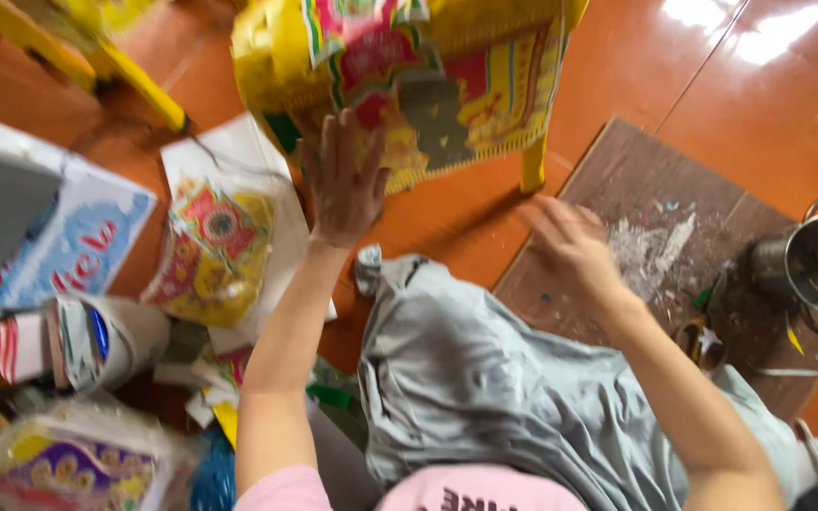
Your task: Applying decorative stickers and paper linings to paper models of animals.
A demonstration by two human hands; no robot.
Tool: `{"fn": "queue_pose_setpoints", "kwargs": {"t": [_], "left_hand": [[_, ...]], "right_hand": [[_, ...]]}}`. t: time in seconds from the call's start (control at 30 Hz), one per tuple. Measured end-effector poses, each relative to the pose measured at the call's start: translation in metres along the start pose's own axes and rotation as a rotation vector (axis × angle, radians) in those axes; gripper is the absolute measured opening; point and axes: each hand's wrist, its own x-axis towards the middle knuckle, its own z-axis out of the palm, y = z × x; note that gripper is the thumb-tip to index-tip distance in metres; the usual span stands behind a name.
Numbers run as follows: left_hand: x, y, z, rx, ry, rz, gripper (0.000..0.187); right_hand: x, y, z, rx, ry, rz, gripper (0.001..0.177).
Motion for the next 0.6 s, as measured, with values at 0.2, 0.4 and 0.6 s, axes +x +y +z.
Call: {"fn": "queue_pose_setpoints", "kwargs": {"t": [0.2, 0.4, 0.6], "left_hand": [[-0.163, -0.037, -0.012, 0.170, 0.024, -0.520, 0.050], [-0.348, -0.050, -0.047, 0.127, 0.133, -0.985, 0.038], [-0.426, -0.025, -0.070, -0.206, 0.190, -1.254, 0.020]], "right_hand": [[-0.215, 0.080, 0.010, 0.217, -0.017, 0.792, 0.034], [-0.352, 0.146, 0.054, 0.566, 0.214, 1.136, 0.015], [-0.302, 0.117, 0.054, 0.592, 0.190, 1.128, 0.013]]}}
